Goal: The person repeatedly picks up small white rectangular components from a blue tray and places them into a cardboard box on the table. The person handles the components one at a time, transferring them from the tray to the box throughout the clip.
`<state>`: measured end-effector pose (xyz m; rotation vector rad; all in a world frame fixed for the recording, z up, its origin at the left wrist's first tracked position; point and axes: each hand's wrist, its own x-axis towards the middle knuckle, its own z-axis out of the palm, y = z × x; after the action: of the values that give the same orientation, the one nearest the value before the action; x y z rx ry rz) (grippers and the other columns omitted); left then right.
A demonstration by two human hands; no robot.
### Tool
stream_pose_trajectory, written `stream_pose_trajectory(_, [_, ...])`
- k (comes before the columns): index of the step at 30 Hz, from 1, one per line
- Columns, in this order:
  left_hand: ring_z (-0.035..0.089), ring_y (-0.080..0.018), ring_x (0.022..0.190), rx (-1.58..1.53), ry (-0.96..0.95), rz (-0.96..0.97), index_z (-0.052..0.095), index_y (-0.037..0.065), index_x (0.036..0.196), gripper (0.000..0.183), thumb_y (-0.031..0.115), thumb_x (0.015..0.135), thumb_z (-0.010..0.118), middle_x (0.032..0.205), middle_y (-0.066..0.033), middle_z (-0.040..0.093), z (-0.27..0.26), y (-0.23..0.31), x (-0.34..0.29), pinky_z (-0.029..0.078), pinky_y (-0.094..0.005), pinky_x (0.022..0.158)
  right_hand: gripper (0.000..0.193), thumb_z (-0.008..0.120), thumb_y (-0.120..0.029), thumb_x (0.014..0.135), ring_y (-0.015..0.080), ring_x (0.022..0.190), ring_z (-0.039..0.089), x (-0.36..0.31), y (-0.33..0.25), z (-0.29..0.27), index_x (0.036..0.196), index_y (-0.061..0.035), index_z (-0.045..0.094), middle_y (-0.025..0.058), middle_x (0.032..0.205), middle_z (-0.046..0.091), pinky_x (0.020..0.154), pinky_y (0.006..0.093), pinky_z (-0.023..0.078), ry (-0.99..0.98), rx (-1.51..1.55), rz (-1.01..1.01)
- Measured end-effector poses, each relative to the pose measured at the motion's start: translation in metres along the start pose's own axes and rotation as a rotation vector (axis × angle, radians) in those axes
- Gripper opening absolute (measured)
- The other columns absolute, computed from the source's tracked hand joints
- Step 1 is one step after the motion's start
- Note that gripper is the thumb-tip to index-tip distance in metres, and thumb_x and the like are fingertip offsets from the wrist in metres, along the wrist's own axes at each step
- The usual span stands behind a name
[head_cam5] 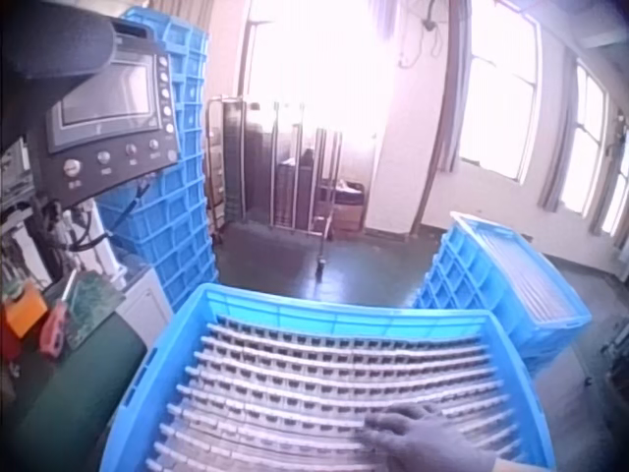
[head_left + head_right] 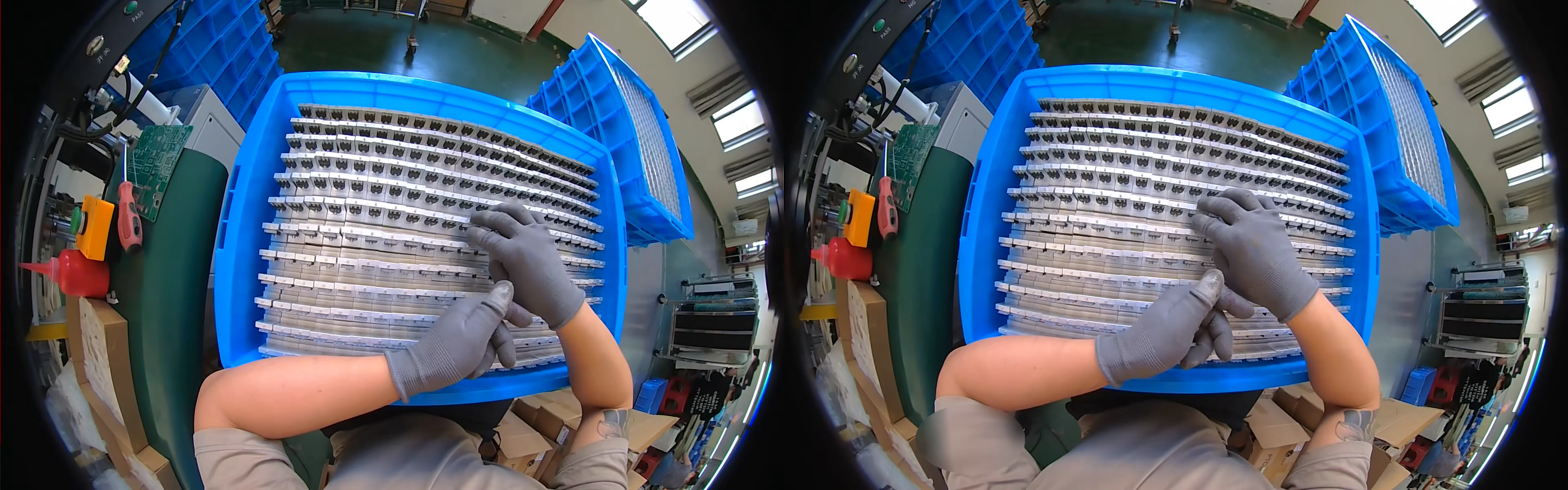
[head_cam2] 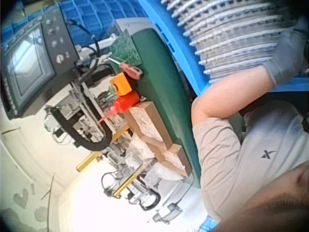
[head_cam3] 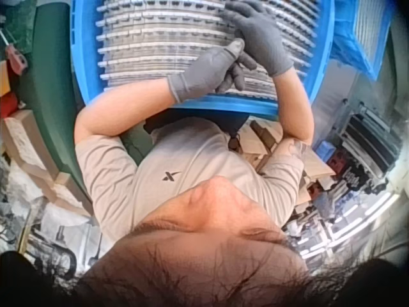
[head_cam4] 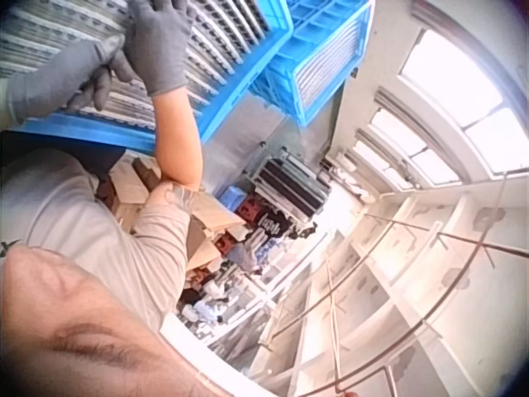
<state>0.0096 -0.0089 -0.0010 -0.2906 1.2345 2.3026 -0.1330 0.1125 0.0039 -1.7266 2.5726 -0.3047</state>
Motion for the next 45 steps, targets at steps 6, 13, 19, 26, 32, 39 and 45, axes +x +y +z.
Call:
stream_pose_trajectory(6, [0.049,-0.0071,0.046,-0.007,-0.005,0.019,0.064,-0.001,0.122,0.073,0.056,0.111,0.020,0.068,-0.0064,0.066,-0.001,-0.001,0.000,0.039,-0.0220,0.044,0.045,0.070,-0.003,0.076,0.0291,0.128,0.056,0.002,-0.001,0.000,0.119,-0.0133,0.073,0.0051,0.130,0.066,0.110,0.0455,0.045,-0.021,-0.037,-0.001])
stream_pose_trajectory(13, [0.048,-0.0075,0.047,-0.048,0.015,0.015,0.061,-0.002,0.123,0.076,0.059,0.109,0.019,0.072,-0.0067,0.066,-0.002,-0.001,0.002,0.038,-0.0220,0.044,0.040,0.069,0.001,0.076,0.0333,0.119,0.058,0.000,0.000,-0.006,0.114,-0.0115,0.073,0.0088,0.122,0.067,0.100,0.0451,0.049,0.145,0.063,0.027])
stream_pose_trajectory(19, [0.050,-0.0085,0.050,-0.218,0.150,0.190,0.060,0.002,0.124,0.075,0.063,0.108,0.020,0.076,-0.0072,0.065,-0.007,-0.001,0.013,0.040,-0.0224,0.047,0.022,0.073,-0.007,0.081,0.0331,0.088,0.065,-0.014,-0.026,-0.057,0.103,-0.0065,0.074,0.0147,0.101,0.068,0.077,0.0442,0.054,0.079,0.477,0.090])
stream_pose_trajectory(26, [0.055,-0.0104,0.053,-0.114,0.255,0.220,0.064,0.006,0.111,0.066,0.060,0.109,0.026,0.069,-0.0029,0.060,-0.006,-0.007,0.018,0.045,-0.0254,0.045,0.018,0.074,-0.014,0.075,0.0380,0.085,0.066,-0.017,-0.060,-0.047,0.088,-0.0023,0.070,0.0167,0.102,0.070,0.075,0.0476,0.054,-0.037,0.295,0.048])
stream_pose_trajectory(32, [0.051,-0.0114,0.047,-0.059,0.252,0.202,0.062,0.007,0.100,0.064,0.059,0.109,0.024,0.065,-0.0040,0.058,-0.008,0.007,0.009,0.042,-0.0256,0.044,0.016,0.077,-0.009,0.074,0.0351,0.079,0.065,-0.013,-0.055,-0.049,0.085,-0.0045,0.066,0.0115,0.086,0.067,0.067,0.0454,0.053,0.000,0.420,0.041])
stream_pose_trajectory(39, [0.050,-0.0109,0.045,-0.074,0.208,0.241,0.060,0.003,0.101,0.048,0.044,0.111,0.037,0.067,-0.0069,0.060,-0.007,0.010,0.009,0.040,-0.0258,0.042,0.016,0.078,-0.005,0.080,0.0288,0.076,0.062,-0.021,-0.029,-0.052,0.089,-0.0092,0.067,0.0090,0.082,0.061,0.068,0.0407,0.050,0.148,0.382,0.019])
stream_pose_trajectory(45, [0.051,-0.0110,0.049,-0.019,0.198,0.149,0.060,0.000,0.102,0.045,0.038,0.112,0.038,0.072,-0.0088,0.063,-0.005,0.008,0.010,0.041,-0.0253,0.045,0.008,0.071,0.000,0.085,0.0274,0.078,0.062,-0.026,0.044,-0.061,0.087,-0.0056,0.065,0.0090,0.084,0.063,0.070,0.0386,0.050,0.252,0.284,0.250])
